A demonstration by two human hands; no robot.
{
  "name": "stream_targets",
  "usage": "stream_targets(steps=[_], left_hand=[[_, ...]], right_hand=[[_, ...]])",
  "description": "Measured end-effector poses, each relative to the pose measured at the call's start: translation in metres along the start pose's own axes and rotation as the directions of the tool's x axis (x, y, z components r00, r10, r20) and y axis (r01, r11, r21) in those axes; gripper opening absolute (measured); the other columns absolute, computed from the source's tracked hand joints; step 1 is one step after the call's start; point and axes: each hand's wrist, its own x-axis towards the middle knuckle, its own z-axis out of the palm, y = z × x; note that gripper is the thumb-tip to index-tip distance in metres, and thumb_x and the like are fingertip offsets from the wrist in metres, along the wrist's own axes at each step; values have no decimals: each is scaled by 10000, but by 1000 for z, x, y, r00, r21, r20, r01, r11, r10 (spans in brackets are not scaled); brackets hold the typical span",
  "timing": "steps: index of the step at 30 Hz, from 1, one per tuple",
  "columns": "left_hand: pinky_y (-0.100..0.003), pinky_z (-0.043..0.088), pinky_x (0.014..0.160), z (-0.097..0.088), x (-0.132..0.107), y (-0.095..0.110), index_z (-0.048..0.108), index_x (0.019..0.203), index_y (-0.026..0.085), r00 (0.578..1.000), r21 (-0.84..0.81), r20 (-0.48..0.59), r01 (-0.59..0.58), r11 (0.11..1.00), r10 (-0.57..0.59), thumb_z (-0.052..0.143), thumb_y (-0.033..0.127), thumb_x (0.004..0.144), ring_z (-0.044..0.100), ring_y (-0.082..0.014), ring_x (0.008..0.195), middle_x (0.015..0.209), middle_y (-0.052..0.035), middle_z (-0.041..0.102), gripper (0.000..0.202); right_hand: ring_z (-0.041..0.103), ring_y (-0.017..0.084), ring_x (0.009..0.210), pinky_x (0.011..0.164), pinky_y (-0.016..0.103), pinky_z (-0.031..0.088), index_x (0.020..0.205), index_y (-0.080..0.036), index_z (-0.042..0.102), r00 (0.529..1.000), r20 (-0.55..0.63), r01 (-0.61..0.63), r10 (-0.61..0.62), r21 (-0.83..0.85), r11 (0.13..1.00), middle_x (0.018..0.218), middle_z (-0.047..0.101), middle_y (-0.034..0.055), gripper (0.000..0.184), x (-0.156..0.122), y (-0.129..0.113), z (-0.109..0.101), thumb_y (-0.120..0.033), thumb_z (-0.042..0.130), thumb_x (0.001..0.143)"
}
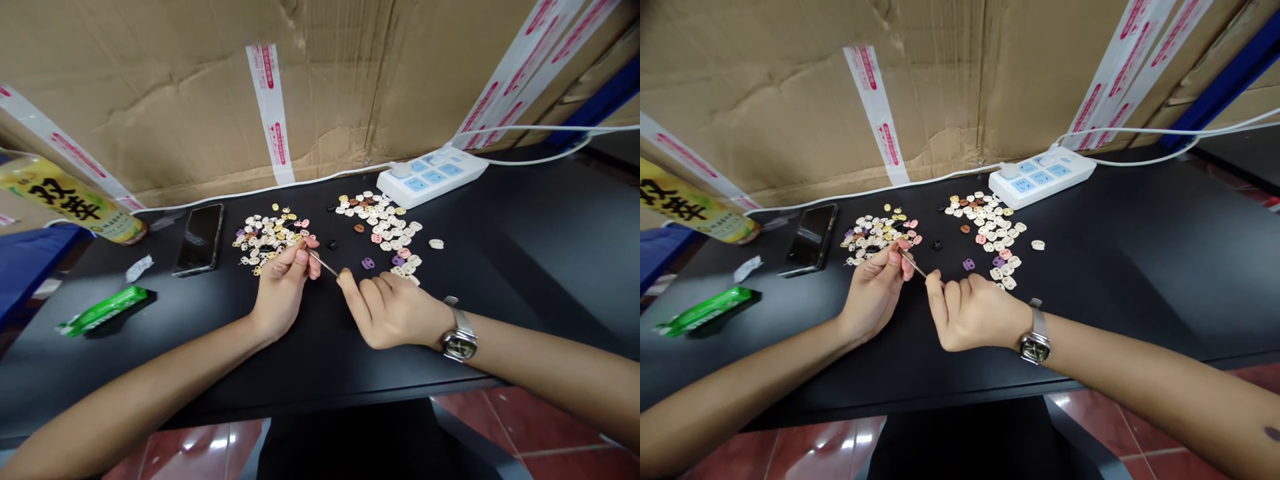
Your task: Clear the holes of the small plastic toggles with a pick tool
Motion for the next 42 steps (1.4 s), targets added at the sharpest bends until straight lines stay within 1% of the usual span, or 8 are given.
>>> stream_targets(steps=[6, 12, 18, 21, 25, 31, 38, 42], left_hand=[[-248, 374, 667, 0, 1, 1, 693, 892, 151, 1000, 2, 14, 5, 1000, -5, 671, 331, 888, 440, -105, 648, 665, 17, 529, 182], [-249, 388, 680, -1, 1, 1, 699, 917, 152, 1000, -8, 7, 30, 1000, -30, 674, 304, 885, 448, -106, 656, 673, 15, 538, 158], [-236, 394, 683, -1, 0, -1, 709, 909, 145, 1000, -15, -22, 9, 1000, -9, 691, 298, 873, 458, -101, 667, 676, 13, 545, 158], [-233, 396, 679, 0, 1, -1, 711, 919, 142, 1000, -8, -28, -2, 1000, 1, 700, 299, 867, 461, -100, 661, 664, 15, 549, 165], [-229, 394, 664, 0, 1, 0, 708, 915, 143, 1000, -17, -25, -3, 1000, 2, 711, 311, 860, 453, -97, 648, 651, 18, 543, 176], [-231, 399, 664, -1, 1, -1, 706, 875, 137, 1000, -33, -30, -1, 999, 0, 736, 322, 837, 452, -96, 644, 651, 16, 540, 192], [-229, 396, 653, -2, 3, -1, 717, 888, 146, 1000, -29, -22, -1, 1000, 0, 736, 297, 835, 445, -94, 640, 658, 16, 546, 161], [-233, 395, 658, -2, 2, -1, 717, 883, 148, 1000, -4, -26, 8, 1000, -8, 726, 287, 842, 446, -98, 648, 662, 13, 542, 145]], right_hand=[[418, 52, 383, 399, 193, 332, 948, -100, 699, 851, 126, -511, 509, 418, 751, 500, 522, -59, 197, -1, -1, 6, -152, 510, 972], [509, 139, 411, 410, 280, 373, 1012, 5, 690, 999, 8, -42, 42, 53, 998, 536, 598, 15, 216, -5, 9, 7, -24, 531, 868], [425, 62, 366, 413, 199, 340, 850, -101, 706, 880, 174, -476, 443, 319, 820, 468, 522, -47, 250, 10, -5, -2, -117, 483, 962], [446, 96, 372, 390, 231, 335, 912, -26, 713, 976, 62, -216, 211, 91, 972, 469, 518, -19, 249, 10, -6, -4, -26, 464, 905], [436, 108, 361, 365, 241, 319, 950, 53, 698, 997, 83, 10, -2, -101, 995, 464, 507, -10, 235, 8, -7, -3, 42, 498, 826], [440, 58, 381, 408, 194, 350, 942, -87, 697, 863, 145, -501, 483, 354, 790, 496, 538, -46, 242, 6, -8, 6, -144, 466, 987], [431, 103, 351, 360, 234, 313, 940, 62, 701, 996, 86, 41, -29, -144, 989, 456, 498, -9, 233, 10, -9, -2, 39, 497, 831], [453, 118, 364, 377, 251, 301, 978, 39, 694, 989, 140, -39, 50, -82, 996, 480, 524, -1, 268, 12, -5, -8, 37, 471, 829]])
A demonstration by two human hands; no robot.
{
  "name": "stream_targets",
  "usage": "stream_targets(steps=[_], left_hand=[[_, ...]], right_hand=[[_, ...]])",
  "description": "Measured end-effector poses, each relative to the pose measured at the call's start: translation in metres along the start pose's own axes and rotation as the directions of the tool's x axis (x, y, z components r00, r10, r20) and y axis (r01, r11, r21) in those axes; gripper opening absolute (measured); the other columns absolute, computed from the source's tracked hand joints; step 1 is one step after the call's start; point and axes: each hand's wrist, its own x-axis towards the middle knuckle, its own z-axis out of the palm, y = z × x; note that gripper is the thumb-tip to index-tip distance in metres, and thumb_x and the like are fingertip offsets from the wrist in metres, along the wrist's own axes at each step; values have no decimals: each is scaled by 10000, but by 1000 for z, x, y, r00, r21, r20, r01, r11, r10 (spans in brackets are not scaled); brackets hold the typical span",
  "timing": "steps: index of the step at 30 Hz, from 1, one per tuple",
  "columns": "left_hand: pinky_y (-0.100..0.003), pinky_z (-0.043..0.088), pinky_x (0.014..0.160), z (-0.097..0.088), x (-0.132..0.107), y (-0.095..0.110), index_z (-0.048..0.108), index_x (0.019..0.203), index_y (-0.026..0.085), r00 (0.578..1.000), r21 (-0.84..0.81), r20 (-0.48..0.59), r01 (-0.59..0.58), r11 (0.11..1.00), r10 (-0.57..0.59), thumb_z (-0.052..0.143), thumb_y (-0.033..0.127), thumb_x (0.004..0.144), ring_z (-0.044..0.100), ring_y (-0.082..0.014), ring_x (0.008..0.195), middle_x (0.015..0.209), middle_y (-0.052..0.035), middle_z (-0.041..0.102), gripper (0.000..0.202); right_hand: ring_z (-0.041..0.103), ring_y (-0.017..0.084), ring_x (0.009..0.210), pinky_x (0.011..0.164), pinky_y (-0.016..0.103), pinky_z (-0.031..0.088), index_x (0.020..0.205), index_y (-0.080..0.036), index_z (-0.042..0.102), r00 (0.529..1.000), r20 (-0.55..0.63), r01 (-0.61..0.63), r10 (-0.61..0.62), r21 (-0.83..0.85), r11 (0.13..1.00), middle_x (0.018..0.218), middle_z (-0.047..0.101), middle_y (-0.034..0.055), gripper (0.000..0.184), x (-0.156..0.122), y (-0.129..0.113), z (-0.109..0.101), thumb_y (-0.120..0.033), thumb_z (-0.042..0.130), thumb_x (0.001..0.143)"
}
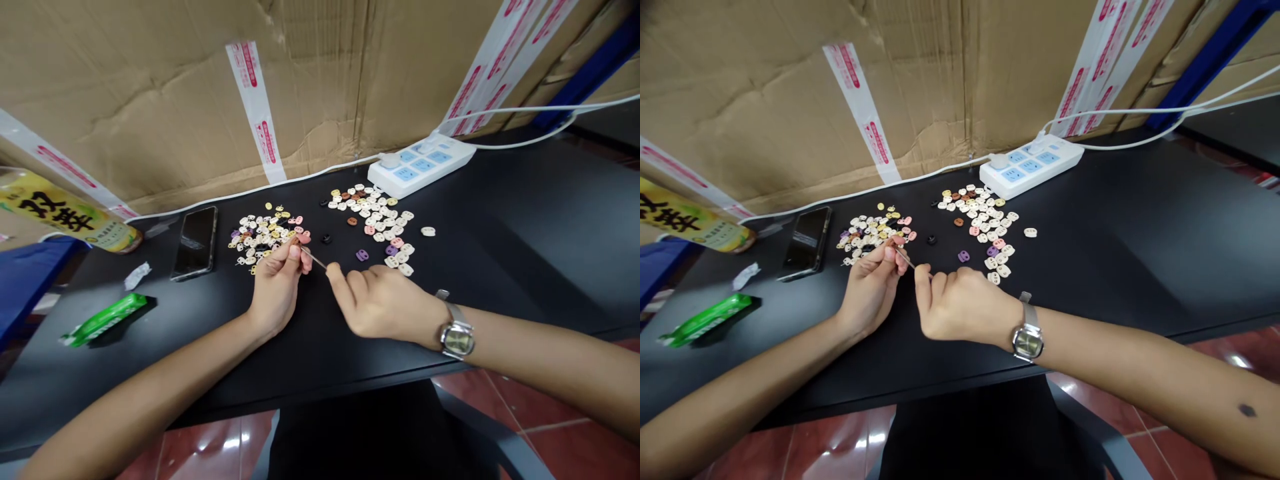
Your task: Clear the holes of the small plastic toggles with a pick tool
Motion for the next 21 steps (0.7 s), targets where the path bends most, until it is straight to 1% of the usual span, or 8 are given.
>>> stream_targets(steps=[2, 4, 6, 7, 9, 13, 18, 21], left_hand=[[-239, 392, 663, 0, -1, 0, 717, 907, 151, 1000, 27, 10, -3, 1000, 2, 712, 295, 854, 450, -103, 654, 662, 13, 539, 153], [-241, 385, 661, 1, -1, 1, 717, 944, 153, 999, 57, 34, -7, 998, 5, 695, 309, 868, 454, -106, 660, 667, 12, 541, 175], [-245, 383, 661, 2, -2, 1, 717, 965, 152, 999, 94, 54, -11, 995, 6, 678, 319, 882, 460, -109, 667, 678, 9, 547, 191], [-248, 384, 663, 2, -2, 1, 717, 970, 152, 998, 112, 58, -12, 994, 6, 673, 322, 886, 463, -110, 668, 682, 8, 549, 195], [-254, 389, 666, 2, -2, 0, 717, 972, 150, 998, 144, 58, -12, 990, 4, 667, 323, 890, 470, -112, 669, 686, 7, 551, 197], [-257, 397, 663, 2, -2, -1, 721, 988, 155, 998, 188, 58, -19, 982, 8, 662, 316, 896, 483, -115, 674, 693, 2, 559, 194], [-252, 406, 665, 1, -2, -3, 728, 1006, 163, 997, 210, 70, -31, 977, 16, 650, 305, 909, 489, -110, 670, 705, 1, 562, 189], [-247, 407, 664, 0, -2, -3, 730, 1015, 164, 997, 206, 77, -30, 978, 14, 637, 300, 919, 492, -106, 671, 709, 1, 562, 191]], right_hand=[[489, 132, 389, 403, 275, 307, 990, -13, 698, 988, 59, -149, 140, 208, 967, 509, 556, 3, 257, -1, 8, -2, -13, 474, 863], [500, 122, 418, 446, 277, 324, 933, -90, 704, 954, 159, -297, 253, 418, 859, 524, 557, -17, 212, -2, 18, -4, -90, 494, 905], [473, 105, 429, 484, 267, 326, 863, -141, 696, 923, 252, -384, 292, 536, 751, 515, 516, -41, 201, -3, 27, -6, -128, 504, 919], [454, 100, 429, 495, 263, 319, 846, -153, 693, 911, 285, -411, 299, 563, 717, 507, 489, -49, 204, -3, 30, -7, -135, 504, 920], [423, 97, 427, 504, 262, 298, 828, -162, 688, 892, 328, -451, 313, 578, 680, 491, 437, -57, 213, -2, 34, -9, -155, 500, 927], [386, 95, 426, 507, 260, 270, 779, -168, 677, 868, 386, -492, 314, 577, 652, 481, 386, -54, 260, 0, 36, -13, -199, 480, 945], [365, 94, 416, 503, 256, 263, 813, -175, 710, 858, 400, -508, 324, 562, 652, 470, 396, -50, 256, 0, 38, -15, -208, 486, 933], [378, 95, 412, 497, 256, 266, 839, -172, 723, 859, 392, -507, 330, 556, 659, 470, 433, -43, 260, -1, 39, -14, -212, 484, 936]])
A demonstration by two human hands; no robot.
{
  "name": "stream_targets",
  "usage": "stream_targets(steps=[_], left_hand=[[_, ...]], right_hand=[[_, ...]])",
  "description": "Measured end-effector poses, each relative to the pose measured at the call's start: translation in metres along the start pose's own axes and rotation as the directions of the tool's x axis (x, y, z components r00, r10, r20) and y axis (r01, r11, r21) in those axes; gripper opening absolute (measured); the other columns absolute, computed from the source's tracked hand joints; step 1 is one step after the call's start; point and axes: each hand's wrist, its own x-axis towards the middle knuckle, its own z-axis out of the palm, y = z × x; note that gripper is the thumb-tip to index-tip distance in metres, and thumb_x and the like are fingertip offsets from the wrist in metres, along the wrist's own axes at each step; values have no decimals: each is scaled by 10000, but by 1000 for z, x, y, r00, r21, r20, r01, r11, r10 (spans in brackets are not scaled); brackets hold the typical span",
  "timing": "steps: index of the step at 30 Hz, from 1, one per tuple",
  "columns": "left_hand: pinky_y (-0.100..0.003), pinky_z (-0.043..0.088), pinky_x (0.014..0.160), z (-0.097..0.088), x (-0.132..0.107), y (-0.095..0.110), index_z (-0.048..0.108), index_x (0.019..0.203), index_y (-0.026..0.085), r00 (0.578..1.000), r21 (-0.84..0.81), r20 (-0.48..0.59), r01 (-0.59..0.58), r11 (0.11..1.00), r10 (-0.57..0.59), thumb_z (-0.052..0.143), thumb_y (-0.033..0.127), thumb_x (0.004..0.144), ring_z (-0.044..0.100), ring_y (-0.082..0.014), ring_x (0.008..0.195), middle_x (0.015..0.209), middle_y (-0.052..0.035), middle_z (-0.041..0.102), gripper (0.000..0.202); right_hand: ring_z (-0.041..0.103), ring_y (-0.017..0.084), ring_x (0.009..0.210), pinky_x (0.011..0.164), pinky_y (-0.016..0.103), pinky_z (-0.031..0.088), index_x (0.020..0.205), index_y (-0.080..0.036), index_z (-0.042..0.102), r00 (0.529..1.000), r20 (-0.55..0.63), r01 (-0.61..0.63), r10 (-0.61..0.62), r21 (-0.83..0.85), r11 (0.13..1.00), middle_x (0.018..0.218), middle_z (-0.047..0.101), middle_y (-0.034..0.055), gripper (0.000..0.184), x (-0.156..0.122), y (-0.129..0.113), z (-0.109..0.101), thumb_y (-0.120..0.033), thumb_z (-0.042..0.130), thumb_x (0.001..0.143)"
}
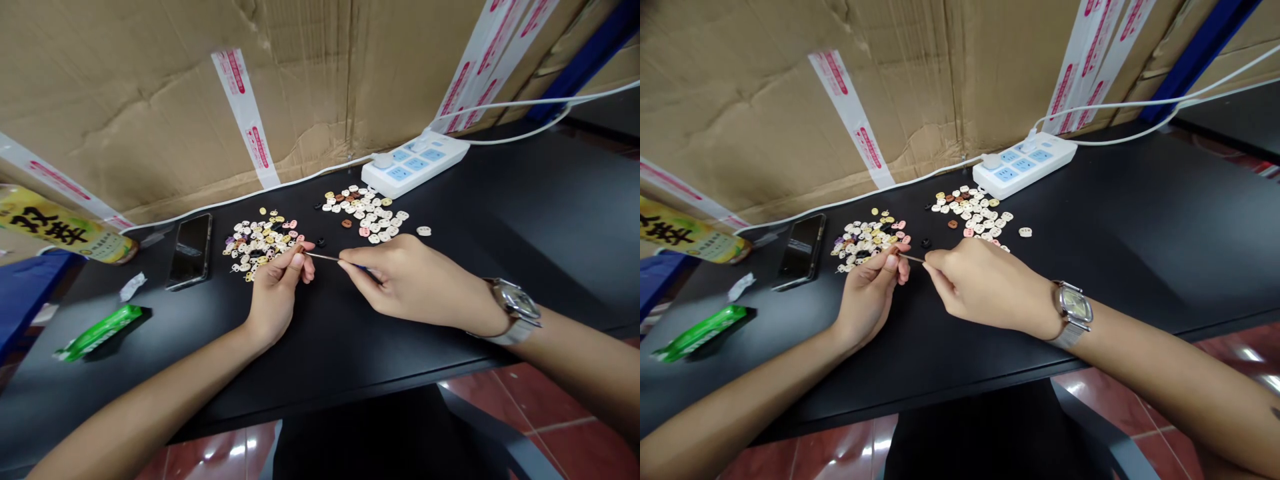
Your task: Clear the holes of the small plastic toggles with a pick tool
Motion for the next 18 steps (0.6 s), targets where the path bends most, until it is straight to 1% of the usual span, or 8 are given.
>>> stream_targets(steps=[5, 9, 11, 14, 18], left_hand=[[-245, 405, 668, 1, 0, 2, 731, 1014, 165, 1000, -9, 1, 8, 1000, -8, 640, 307, 917, 491, -103, 667, 707, 2, 568, 194], [-257, 405, 682, 3, 0, 6, 732, 966, 157, 999, -37, -23, 26, 999, -27, 655, 323, 900, 474, -112, 662, 688, 3, 562, 194], [-263, 408, 689, 4, -1, 6, 731, 962, 156, 999, -54, -28, 34, 998, -36, 667, 334, 889, 468, -115, 662, 685, 3, 558, 203], [-266, 411, 693, 4, -1, 5, 733, 975, 160, 999, -51, -26, 29, 998, -30, 677, 342, 882, 474, -115, 662, 691, 3, 560, 212], [-264, 406, 682, 2, 0, 3, 736, 982, 162, 1000, -24, -15, 13, 1000, -14, 678, 331, 886, 486, -113, 662, 696, 0, 569, 203]], right_hand=[[440, 102, 414, 500, 258, 290, 848, -167, 719, 999, -20, 32, -33, -31, 999, 493, 537, -22, 250, -1, 1, 3, -212, 492, 941], [518, 131, 444, 502, 275, 307, 848, -143, 701, 986, -57, 147, -159, -174, 974, 528, 604, 6, 260, -3, 2, 8, -163, 462, 949], [550, 139, 458, 500, 280, 315, 864, -131, 696, 979, -84, 164, -183, -193, 967, 555, 633, 17, 260, -5, 2, 11, -152, 452, 952], [576, 144, 468, 496, 282, 328, 863, -122, 694, 977, -109, 162, -183, -172, 972, 570, 649, 23, 252, -5, 3, 13, -148, 461, 953], [559, 136, 447, 493, 278, 334, 878, -118, 701, 973, -87, 191, -212, -205, 960, 545, 634, 15, 241, -4, 3, 11, -139, 471, 948]])
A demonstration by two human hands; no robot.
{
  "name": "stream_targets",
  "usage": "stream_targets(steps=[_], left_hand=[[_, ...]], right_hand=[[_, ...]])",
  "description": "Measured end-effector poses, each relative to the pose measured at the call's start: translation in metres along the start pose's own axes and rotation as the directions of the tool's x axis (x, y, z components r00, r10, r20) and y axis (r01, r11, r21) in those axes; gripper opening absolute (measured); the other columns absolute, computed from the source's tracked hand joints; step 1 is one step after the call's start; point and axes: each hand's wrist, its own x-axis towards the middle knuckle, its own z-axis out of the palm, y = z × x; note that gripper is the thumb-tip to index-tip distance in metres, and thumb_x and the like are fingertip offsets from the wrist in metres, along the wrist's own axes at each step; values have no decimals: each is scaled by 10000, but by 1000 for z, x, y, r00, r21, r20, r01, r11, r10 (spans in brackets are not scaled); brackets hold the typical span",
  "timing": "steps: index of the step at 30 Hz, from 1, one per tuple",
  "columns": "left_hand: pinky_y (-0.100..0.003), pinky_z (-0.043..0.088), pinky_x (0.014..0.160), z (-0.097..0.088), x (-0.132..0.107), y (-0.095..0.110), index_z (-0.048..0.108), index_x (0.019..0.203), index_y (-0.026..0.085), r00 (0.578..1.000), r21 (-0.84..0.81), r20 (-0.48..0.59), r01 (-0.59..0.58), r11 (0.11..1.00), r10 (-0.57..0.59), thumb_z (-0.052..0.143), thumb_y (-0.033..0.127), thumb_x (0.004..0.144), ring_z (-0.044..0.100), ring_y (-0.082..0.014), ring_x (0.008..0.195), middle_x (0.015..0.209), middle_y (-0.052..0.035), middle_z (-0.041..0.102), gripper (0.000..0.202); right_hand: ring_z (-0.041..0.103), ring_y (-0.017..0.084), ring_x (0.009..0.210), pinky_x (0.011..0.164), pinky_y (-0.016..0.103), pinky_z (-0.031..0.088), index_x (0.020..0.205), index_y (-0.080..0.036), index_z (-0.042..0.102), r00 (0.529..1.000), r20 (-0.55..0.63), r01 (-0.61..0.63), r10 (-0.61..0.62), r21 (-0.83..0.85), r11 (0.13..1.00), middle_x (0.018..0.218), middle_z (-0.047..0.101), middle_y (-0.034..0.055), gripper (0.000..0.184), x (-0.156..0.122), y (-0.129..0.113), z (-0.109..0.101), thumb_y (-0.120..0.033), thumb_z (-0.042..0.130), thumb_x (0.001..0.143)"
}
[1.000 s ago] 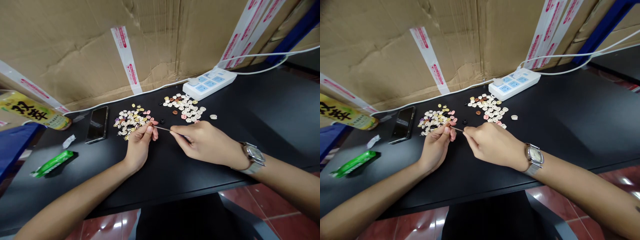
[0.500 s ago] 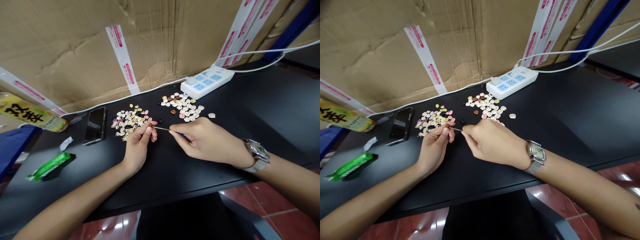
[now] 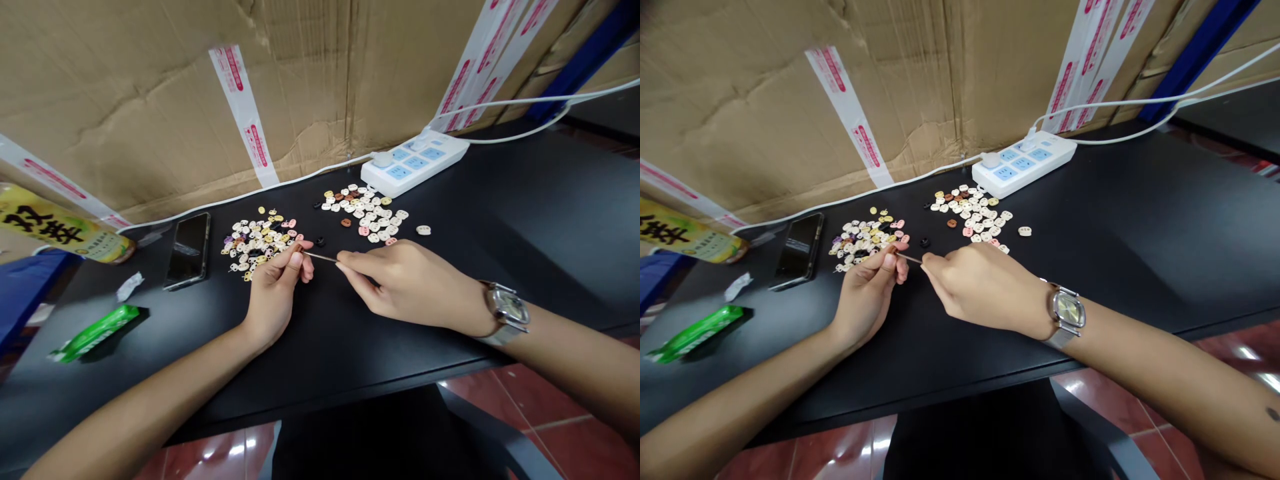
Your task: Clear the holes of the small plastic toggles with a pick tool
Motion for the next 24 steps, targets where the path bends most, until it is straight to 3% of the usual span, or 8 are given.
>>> stream_targets(steps=[6, 10, 16, 18, 20, 22, 24], left_hand=[[-262, 394, 670, 0, 0, 1, 726, 955, 153, 1000, -24, -24, 5, 1000, -5, 703, 339, 867, 475, -112, 657, 675, 7, 559, 207], [-255, 395, 666, 0, 0, 3, 715, 931, 149, 999, -82, -25, 35, 996, -38, 718, 339, 854, 466, -110, 653, 661, 10, 554, 206], [-241, 381, 658, -1, 0, 3, 700, 915, 150, 999, -130, -29, 40, 991, -44, 717, 315, 855, 441, -101, 643, 651, 19, 532, 177], [-244, 377, 657, -1, 0, 3, 700, 917, 149, 999, -130, -36, 34, 991, -38, 715, 313, 857, 435, -102, 641, 647, 21, 526, 174], [-248, 372, 652, -1, 0, 2, 701, 914, 148, 999, -125, -43, 27, 992, -33, 718, 316, 852, 433, -106, 642, 645, 20, 523, 181], [-252, 365, 646, -1, 1, 1, 701, 897, 147, 998, -115, -50, 21, 993, -27, 722, 323, 847, 429, -109, 640, 643, 19, 522, 184], [-254, 358, 639, 0, 0, 1, 701, 896, 151, 998, -101, -57, 19, 995, -25, 718, 326, 848, 425, -109, 634, 642, 19, 524, 182]], right_hand=[[567, 134, 436, 456, 282, 332, 908, -91, 702, 996, -93, 1, -3, -21, 1000, 538, 623, 6, 230, -3, -2, 10, -128, 478, 943], [537, 134, 417, 422, 286, 334, 999, -37, 680, 980, -156, 99, -125, -167, 981, 551, 618, 12, 200, -10, -1, 22, -87, 508, 911], [503, 138, 385, 381, 282, 330, 1019, 33, 660, 942, -123, 242, -312, -396, 886, 517, 563, 14, 249, -10, -8, 27, 14, 467, 864], [498, 126, 387, 389, 267, 326, 1007, 17, 668, 954, -156, 191, -256, -342, 920, 512, 569, 15, 258, -8, -13, 28, 5, 441, 885], [477, 96, 384, 405, 238, 325, 968, -50, 682, 981, -182, 40, -66, -143, 989, 499, 560, -14, 240, -7, -17, 30, -61, 444, 937], [461, 78, 384, 417, 218, 327, 927, -95, 684, 977, -195, -83, 82, -1, 997, 488, 550, -36, 239, -6, -19, 32, -126, 451, 970], [475, 94, 388, 413, 231, 337, 945, -67, 688, 975, -222, -6, -17, -103, 995, 492, 558, -21, 239, -7, -19, 33, -88, 450, 947]])
